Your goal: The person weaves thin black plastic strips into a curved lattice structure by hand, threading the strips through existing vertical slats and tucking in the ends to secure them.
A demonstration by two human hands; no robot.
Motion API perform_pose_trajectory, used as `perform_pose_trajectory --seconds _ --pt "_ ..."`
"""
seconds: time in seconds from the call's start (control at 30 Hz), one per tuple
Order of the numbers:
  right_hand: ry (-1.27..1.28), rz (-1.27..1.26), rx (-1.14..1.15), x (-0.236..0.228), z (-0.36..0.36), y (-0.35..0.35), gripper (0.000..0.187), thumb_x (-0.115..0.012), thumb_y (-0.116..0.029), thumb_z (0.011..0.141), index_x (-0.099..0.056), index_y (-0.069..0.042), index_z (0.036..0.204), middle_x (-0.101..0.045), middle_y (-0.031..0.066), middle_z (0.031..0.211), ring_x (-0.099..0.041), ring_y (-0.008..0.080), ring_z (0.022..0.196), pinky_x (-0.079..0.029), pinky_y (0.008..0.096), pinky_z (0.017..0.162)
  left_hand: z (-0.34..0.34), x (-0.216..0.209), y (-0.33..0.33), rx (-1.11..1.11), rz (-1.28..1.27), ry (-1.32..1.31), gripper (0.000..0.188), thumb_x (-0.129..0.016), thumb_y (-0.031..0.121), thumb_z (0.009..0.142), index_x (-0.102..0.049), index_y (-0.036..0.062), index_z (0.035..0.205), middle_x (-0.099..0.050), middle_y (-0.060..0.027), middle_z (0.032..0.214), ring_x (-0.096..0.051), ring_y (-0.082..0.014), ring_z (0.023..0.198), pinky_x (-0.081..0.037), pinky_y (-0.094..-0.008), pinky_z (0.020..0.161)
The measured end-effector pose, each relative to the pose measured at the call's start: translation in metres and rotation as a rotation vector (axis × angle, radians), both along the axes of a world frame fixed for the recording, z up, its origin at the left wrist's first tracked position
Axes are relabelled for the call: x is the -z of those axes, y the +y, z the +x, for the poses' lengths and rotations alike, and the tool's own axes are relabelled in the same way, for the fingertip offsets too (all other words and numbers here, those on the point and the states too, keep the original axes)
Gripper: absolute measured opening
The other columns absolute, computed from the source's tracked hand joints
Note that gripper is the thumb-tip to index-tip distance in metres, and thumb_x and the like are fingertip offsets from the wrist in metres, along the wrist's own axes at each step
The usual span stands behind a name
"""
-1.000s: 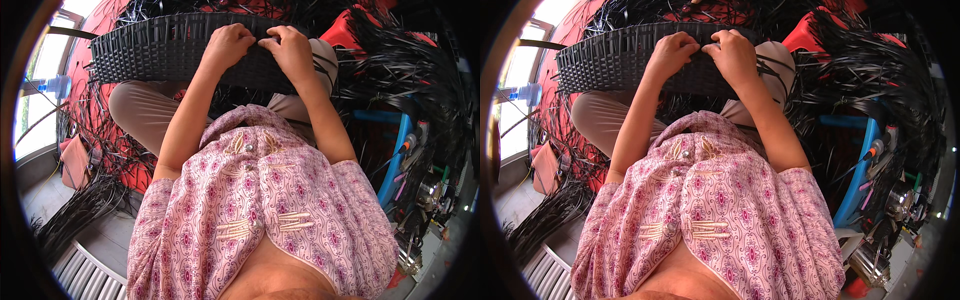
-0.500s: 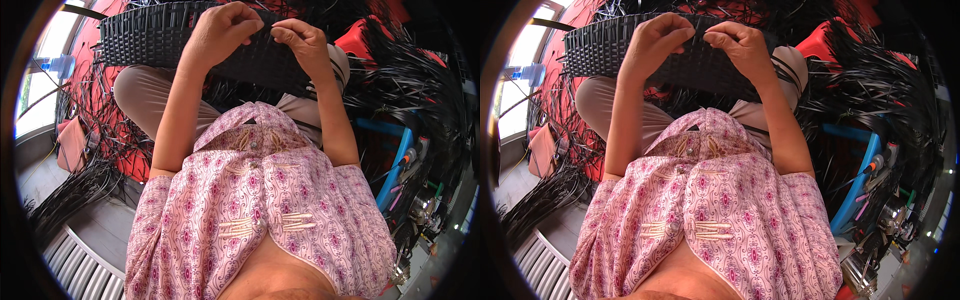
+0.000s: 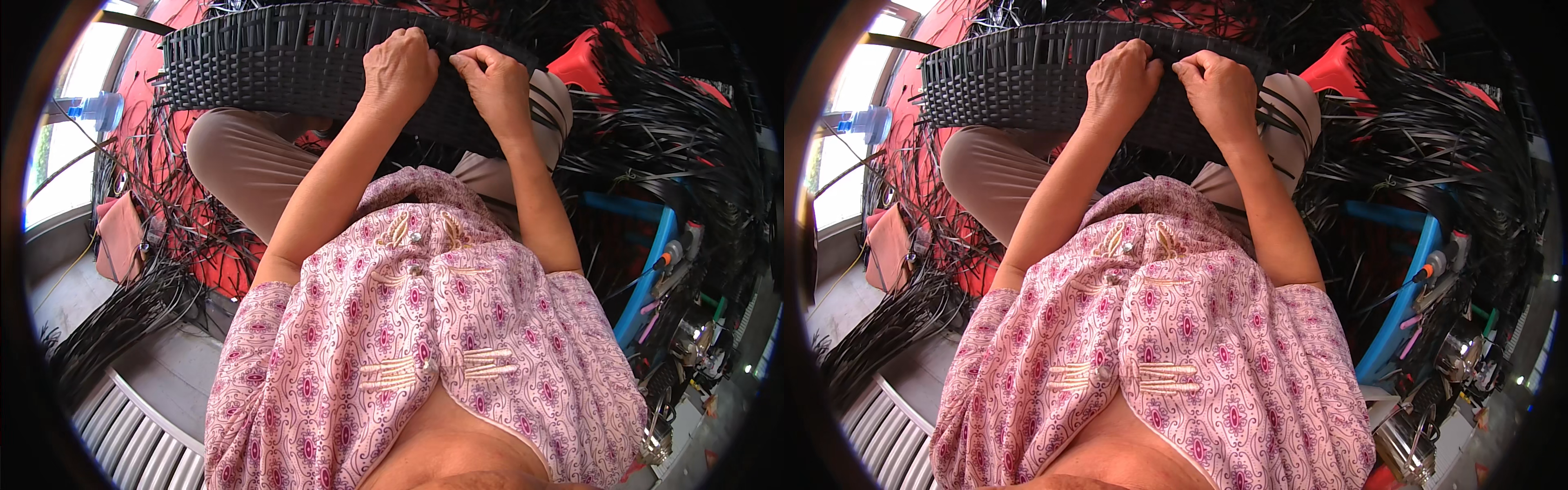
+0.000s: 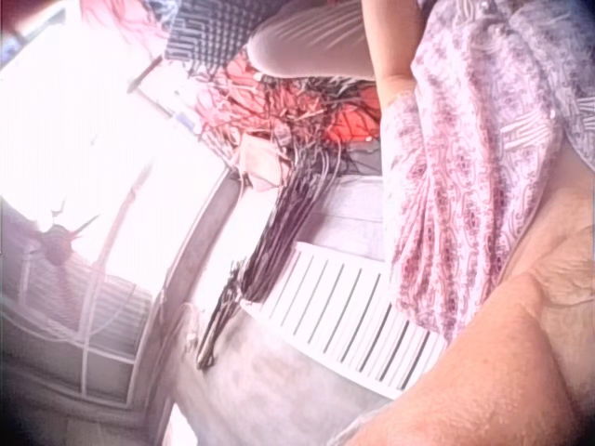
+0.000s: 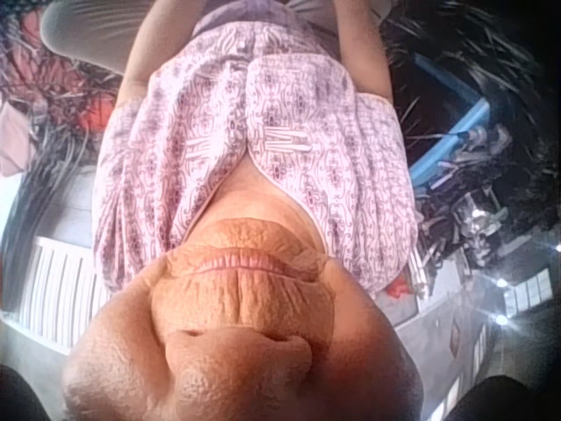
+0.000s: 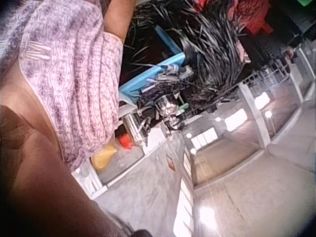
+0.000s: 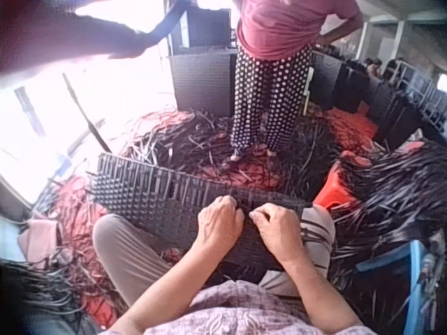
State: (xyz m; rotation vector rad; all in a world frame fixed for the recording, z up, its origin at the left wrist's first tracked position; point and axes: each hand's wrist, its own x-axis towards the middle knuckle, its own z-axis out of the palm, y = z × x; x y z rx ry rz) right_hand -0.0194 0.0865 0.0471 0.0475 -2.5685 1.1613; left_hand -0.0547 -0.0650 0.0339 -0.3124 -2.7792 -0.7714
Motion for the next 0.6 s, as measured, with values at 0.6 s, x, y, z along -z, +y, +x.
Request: perform_pose_trajectory --seconds 0.6 --pt "-0.055 0.079 -0.061 0.002 -0.018 -0.008 0.017 -0.073 -0.025 0.082 -0.076 -0.008 0.083 -0.07 0.0152 0.076 -0.07 0.0342 0.073 -0.055 0.0415 0.069 -0.006 0.017 -0.015 0.148 0.332 0.069 0.023 -0.065 0.014 0.088 -0.068 -0.0042 0.102 -0.072 -0.016 0.088 -0.073 -0.0224 0.069 -0.057 -0.0326 0.068"
